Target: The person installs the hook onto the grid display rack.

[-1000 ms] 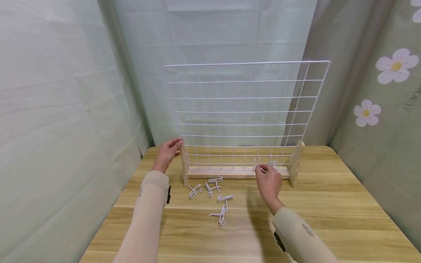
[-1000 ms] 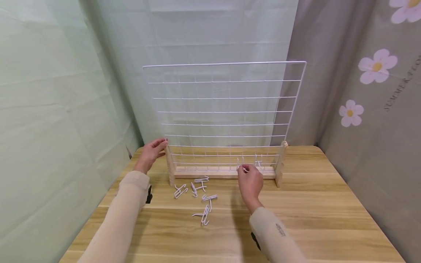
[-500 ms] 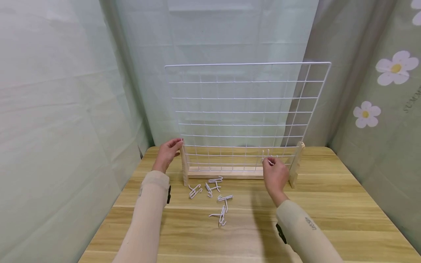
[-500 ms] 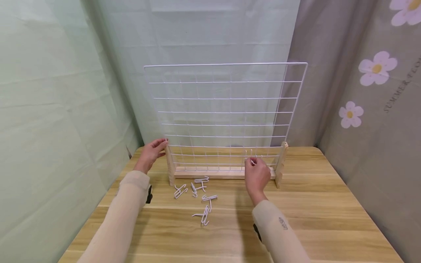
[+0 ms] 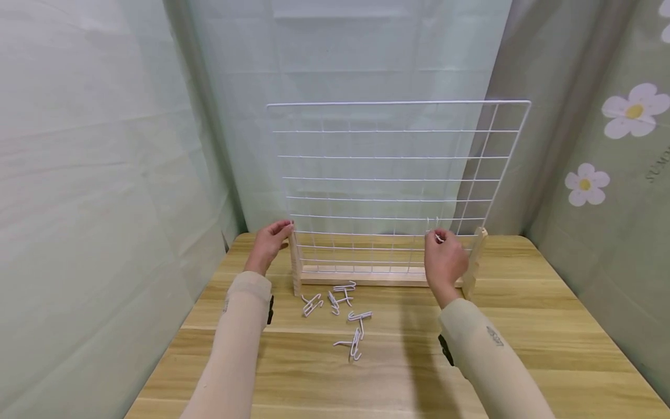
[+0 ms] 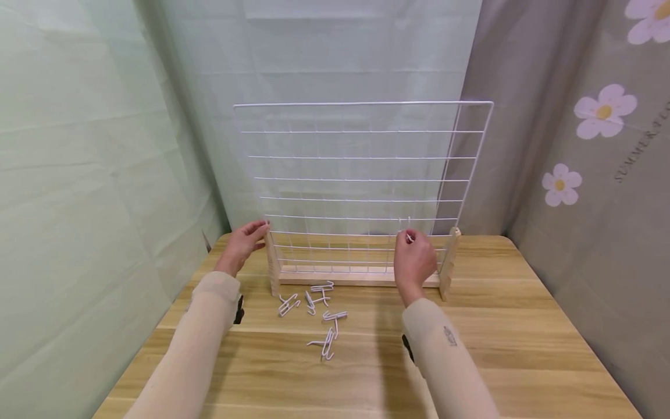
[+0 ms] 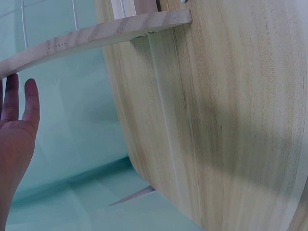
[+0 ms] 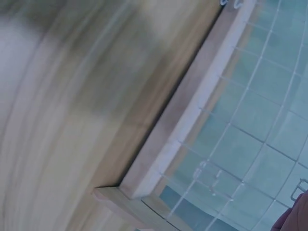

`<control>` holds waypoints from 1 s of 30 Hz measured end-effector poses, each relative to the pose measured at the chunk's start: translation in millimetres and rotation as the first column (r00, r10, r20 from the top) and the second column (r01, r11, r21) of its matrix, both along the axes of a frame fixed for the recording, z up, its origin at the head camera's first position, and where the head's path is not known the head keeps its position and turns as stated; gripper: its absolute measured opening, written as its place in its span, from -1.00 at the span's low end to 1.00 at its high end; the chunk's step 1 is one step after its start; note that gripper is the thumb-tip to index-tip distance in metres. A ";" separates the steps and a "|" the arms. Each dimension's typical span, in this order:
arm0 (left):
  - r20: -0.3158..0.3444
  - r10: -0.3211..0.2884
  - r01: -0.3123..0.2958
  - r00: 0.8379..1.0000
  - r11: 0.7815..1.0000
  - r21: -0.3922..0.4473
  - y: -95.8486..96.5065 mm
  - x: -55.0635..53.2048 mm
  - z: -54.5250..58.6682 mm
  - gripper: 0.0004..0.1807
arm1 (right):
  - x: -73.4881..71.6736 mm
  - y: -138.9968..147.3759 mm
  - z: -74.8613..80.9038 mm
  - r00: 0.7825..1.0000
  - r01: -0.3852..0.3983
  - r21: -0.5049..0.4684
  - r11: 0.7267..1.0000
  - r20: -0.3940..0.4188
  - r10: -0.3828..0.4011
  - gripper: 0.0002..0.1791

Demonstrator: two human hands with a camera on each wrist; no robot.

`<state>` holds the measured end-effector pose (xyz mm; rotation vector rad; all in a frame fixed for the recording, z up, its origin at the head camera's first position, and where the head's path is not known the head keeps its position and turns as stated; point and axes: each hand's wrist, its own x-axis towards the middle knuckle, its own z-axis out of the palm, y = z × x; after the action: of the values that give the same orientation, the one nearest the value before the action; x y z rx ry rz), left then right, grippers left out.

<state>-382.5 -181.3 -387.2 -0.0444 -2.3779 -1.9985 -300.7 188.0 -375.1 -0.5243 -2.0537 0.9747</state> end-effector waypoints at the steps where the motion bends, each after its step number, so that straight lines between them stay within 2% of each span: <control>1: -0.001 0.000 0.000 1.000 1.000 0.001 0.1 0.0 0.4 -0.51 | -1.3 0.3 1.9 1.000 -0.001 0.004 1.000 -0.004 0.001 -0.76; 10: -0.006 -0.017 0.017 1.000 1.000 -0.002 0.2 -1.5 -0.1 -0.49 | -7.3 2.2 8.6 1.000 0.023 0.013 1.000 -0.003 -0.023 -0.74; 19: -0.019 -0.017 0.017 1.000 1.000 -0.004 -0.3 1.2 -2.0 -0.48 | -7.3 0.3 2.9 0.999 0.028 0.009 1.000 0.043 -0.029 -0.75; 26: -0.014 -0.014 0.014 1.000 1.000 -0.006 -0.3 1.7 -1.5 -0.51 | -3.6 0.4 -3.9 0.995 -0.005 0.005 1.000 0.101 0.005 -0.72; 30: -0.021 -0.010 0.010 1.000 1.000 -0.004 -1.8 0.2 -1.3 -0.49 | -4.5 -0.2 -7.2 0.994 -0.011 0.008 1.000 0.105 0.010 -0.72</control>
<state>-382.3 -183.0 -388.5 -0.0777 -2.3737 -1.9879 -305.2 187.8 -382.3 -0.5715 -2.1553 0.9619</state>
